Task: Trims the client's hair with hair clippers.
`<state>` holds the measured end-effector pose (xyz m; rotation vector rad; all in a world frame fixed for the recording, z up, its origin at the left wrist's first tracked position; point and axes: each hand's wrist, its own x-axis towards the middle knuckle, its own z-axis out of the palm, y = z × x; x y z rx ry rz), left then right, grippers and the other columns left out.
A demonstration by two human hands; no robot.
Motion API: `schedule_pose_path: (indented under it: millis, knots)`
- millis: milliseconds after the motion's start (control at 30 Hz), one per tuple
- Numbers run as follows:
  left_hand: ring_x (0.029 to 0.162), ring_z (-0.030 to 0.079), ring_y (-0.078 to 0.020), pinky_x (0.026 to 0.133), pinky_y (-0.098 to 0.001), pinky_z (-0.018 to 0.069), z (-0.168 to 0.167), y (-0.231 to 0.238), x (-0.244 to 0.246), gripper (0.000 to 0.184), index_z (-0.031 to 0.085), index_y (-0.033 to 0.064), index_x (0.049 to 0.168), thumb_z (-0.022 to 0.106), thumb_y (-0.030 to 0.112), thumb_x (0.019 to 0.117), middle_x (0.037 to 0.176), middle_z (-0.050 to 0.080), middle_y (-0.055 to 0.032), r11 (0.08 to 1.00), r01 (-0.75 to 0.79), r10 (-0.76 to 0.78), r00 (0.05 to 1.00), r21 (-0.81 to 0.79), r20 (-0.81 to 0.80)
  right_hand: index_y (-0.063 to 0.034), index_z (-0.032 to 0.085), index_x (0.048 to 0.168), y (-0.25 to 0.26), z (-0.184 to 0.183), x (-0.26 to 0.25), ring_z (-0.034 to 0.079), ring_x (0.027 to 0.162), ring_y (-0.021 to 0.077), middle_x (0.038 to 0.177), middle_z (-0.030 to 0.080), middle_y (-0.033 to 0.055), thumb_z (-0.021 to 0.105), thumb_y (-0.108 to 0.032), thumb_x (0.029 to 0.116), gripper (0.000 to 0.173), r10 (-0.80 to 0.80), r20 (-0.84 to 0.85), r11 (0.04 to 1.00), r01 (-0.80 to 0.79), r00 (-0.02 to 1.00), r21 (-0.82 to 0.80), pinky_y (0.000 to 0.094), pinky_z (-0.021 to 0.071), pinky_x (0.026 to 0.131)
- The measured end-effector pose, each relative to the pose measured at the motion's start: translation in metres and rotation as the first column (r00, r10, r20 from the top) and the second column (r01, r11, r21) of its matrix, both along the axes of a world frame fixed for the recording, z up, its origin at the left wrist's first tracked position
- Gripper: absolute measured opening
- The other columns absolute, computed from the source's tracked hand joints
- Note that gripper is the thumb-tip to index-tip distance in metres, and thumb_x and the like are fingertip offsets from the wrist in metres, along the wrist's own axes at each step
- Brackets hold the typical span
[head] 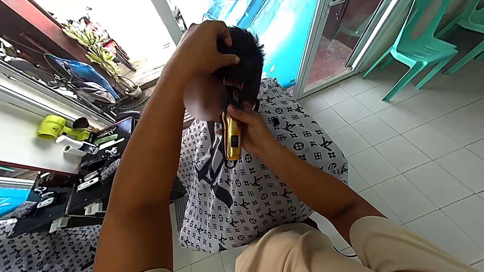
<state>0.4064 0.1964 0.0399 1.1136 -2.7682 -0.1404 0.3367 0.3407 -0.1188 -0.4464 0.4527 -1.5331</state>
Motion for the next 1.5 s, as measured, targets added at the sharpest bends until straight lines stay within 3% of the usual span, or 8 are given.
schedule_pose_path:
  millis: [267, 433, 600, 800, 967, 1133, 1300, 1500]
  knots:
    - [0.119, 0.062, -0.0352, 0.102, -0.0611, 0.0442, 0.0, -0.001, 0.001, 0.048, 0.065, 0.0111, 0.124, 0.074, 0.045, 0.0923, 0.121, 0.067, -0.0165, 1.0, 0.007, -0.007, 1.0, -0.002, -0.004, -0.0029, 0.052, 0.127, -0.002, 0.004, -0.013, 0.07, 0.103, 0.0291, 0.12, 0.065, 0.0188, 0.051, -0.014, 0.1054, 0.024, 0.007, 0.05, 0.997, -0.003, 0.999, -0.078, 0.0447, 0.0617, 0.084]
    - [0.119, 0.062, -0.0347, 0.102, -0.0603, 0.0443, 0.001, -0.001, 0.0, 0.048, 0.065, 0.0106, 0.124, 0.075, 0.045, 0.0921, 0.121, 0.067, -0.0168, 1.0, 0.013, -0.013, 1.0, -0.004, 0.003, -0.0051, 0.053, 0.126, 0.003, -0.013, -0.008, 0.071, 0.101, 0.0289, 0.113, 0.068, 0.0177, 0.053, -0.013, 0.1042, 0.023, 0.091, 0.008, 0.996, -0.091, 0.996, 0.027, 0.0444, 0.0615, 0.083]
    - [0.122, 0.06, -0.0335, 0.104, -0.0593, 0.0425, 0.0, 0.002, 0.0, 0.049, 0.064, 0.0104, 0.126, 0.074, 0.045, 0.0928, 0.125, 0.066, -0.0165, 1.0, -0.001, 0.001, 1.0, 0.019, -0.004, -0.0039, 0.051, 0.127, -0.002, 0.003, -0.02, 0.071, 0.101, 0.0277, 0.119, 0.065, 0.0177, 0.049, -0.014, 0.106, 0.023, 0.007, 0.029, 0.997, -0.004, 1.0, -0.074, 0.0437, 0.062, 0.084]
    - [0.122, 0.06, -0.0343, 0.105, -0.0597, 0.0423, 0.001, 0.002, 0.0, 0.048, 0.064, 0.0097, 0.126, 0.074, 0.043, 0.0927, 0.125, 0.066, -0.0169, 1.0, -0.004, 0.004, 1.0, 0.006, 0.003, -0.0025, 0.049, 0.127, 0.006, -0.012, -0.008, 0.071, 0.098, 0.0288, 0.111, 0.067, 0.018, 0.057, -0.009, 0.1038, 0.026, 0.08, -0.079, 0.994, -0.074, 0.994, 0.076, 0.0445, 0.0617, 0.084]
    - [0.123, 0.06, -0.0352, 0.105, -0.0597, 0.0418, 0.001, 0.004, -0.001, 0.049, 0.063, 0.0093, 0.127, 0.073, 0.044, 0.0937, 0.125, 0.065, -0.0184, 1.0, -0.017, 0.017, 1.0, 0.008, 0.009, -0.002, 0.05, 0.126, 0.0, 0.007, -0.017, 0.072, 0.093, 0.0278, 0.107, 0.069, 0.0186, 0.054, -0.011, 0.1044, 0.023, -0.019, -0.069, 0.999, 0.017, 0.997, -0.032, 0.0438, 0.0619, 0.082]
    - [0.122, 0.06, -0.0329, 0.105, -0.0577, 0.043, 0.001, 0.007, -0.002, 0.049, 0.064, 0.0095, 0.126, 0.075, 0.043, 0.0924, 0.124, 0.066, -0.0166, 0.999, -0.036, 0.036, 0.999, 0.011, -0.01, -0.0009, 0.05, 0.129, 0.003, -0.008, -0.006, 0.071, 0.097, 0.0279, 0.11, 0.067, 0.0177, 0.061, -0.01, 0.1021, 0.031, 0.082, -0.123, 0.995, -0.074, 0.989, 0.065, 0.0453, 0.0614, 0.084]
    - [0.122, 0.061, -0.0337, 0.106, -0.0578, 0.0426, 0.0, 0.007, -0.002, 0.048, 0.064, 0.0079, 0.126, 0.074, 0.041, 0.093, 0.124, 0.066, -0.0176, 1.0, -0.026, 0.026, 0.999, 0.015, -0.019, -0.0015, 0.049, 0.13, 0.001, 0.017, -0.013, 0.07, 0.096, 0.0266, 0.109, 0.067, 0.0176, 0.062, -0.009, 0.1015, 0.033, 0.002, -0.123, 1.0, 0.0, 0.992, 0.012, 0.0466, 0.0605, 0.087]
    - [0.122, 0.061, -0.0332, 0.105, -0.058, 0.0432, 0.001, 0.005, -0.003, 0.049, 0.064, 0.0085, 0.126, 0.076, 0.042, 0.0918, 0.125, 0.066, -0.0168, 0.999, -0.028, 0.028, 1.0, 0.016, -0.008, -0.0033, 0.051, 0.128, 0.006, -0.016, -0.018, 0.072, 0.094, 0.0269, 0.108, 0.068, 0.0165, 0.059, -0.01, 0.1025, 0.028, 0.149, -0.077, 0.988, -0.145, 0.986, 0.052, 0.0438, 0.0623, 0.081]
